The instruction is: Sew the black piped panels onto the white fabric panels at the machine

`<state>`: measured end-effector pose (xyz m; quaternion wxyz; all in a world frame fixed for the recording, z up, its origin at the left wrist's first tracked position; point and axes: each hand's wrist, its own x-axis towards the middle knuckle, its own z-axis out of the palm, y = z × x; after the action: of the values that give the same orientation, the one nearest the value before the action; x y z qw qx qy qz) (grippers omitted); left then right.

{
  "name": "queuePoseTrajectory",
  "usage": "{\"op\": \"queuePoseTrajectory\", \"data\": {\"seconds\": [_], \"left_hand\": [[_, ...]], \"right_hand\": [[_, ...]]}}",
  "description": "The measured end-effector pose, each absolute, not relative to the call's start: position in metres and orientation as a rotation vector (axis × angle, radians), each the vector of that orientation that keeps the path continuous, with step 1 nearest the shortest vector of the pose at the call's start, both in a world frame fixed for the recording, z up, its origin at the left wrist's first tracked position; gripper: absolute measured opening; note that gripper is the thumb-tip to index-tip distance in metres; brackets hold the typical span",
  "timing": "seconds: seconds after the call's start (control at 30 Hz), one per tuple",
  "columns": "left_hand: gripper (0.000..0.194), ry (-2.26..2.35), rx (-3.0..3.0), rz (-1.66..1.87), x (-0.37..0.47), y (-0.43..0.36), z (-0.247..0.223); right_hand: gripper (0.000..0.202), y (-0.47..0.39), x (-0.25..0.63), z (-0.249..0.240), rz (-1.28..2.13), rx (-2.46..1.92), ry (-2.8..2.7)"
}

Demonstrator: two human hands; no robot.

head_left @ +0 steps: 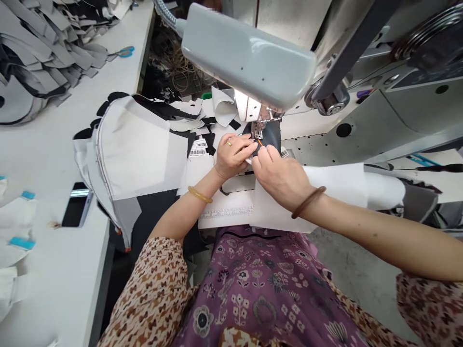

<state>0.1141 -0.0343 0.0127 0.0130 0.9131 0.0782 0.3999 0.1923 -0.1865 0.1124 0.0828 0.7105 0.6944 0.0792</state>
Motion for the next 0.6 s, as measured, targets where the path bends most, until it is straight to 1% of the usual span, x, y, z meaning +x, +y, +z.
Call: {"op": "queuePoseTrajectory", "data": {"seconds": [0.1,0.17,0.23,0.3,0.37,0.43,0.5,0.57,0.6], "left_hand": [[0.027,0.187,2.808,1.143,0.102,-0.037,0.018],[0.03,0.23,2.753,1.139,0.095,-0.046,0.023],[0.032,0.389,2.669,1.214,0.092,-0.06,0.027],[0.028,0.59,2.546,1.296,0.096,-0.078,0.026],[0.027,0.787,2.355,1.348,0.104,-0.098,0.019],[0.034,0.959,2.092,1.369,0.114,-0.117,0.006],[0.047,1.063,1.801,1.352,0.122,-0.133,-0.008],[0.059,1.091,1.528,1.27,0.126,-0.144,-0.02],[0.062,1.092,1.411,1.2,0.127,-0.149,-0.025]], "right_hand": [[0.047,-0.184,0.18,0.098,0.361,2.204,2.029],[0.047,-0.187,0.174,0.087,0.362,2.276,1.996],[0.047,-0.194,0.171,0.077,0.315,2.324,1.992],[0.047,-0.204,0.171,0.065,0.28,2.368,1.968],[0.051,-0.219,0.175,0.05,0.251,2.401,1.918],[0.056,-0.238,0.181,0.032,0.215,2.401,1.886],[0.056,-0.259,0.189,0.014,0.179,2.369,1.893],[0.055,-0.281,0.195,-0.001,0.125,2.331,1.92],[0.053,-0.292,0.197,-0.007,0.08,2.311,1.94]]}}
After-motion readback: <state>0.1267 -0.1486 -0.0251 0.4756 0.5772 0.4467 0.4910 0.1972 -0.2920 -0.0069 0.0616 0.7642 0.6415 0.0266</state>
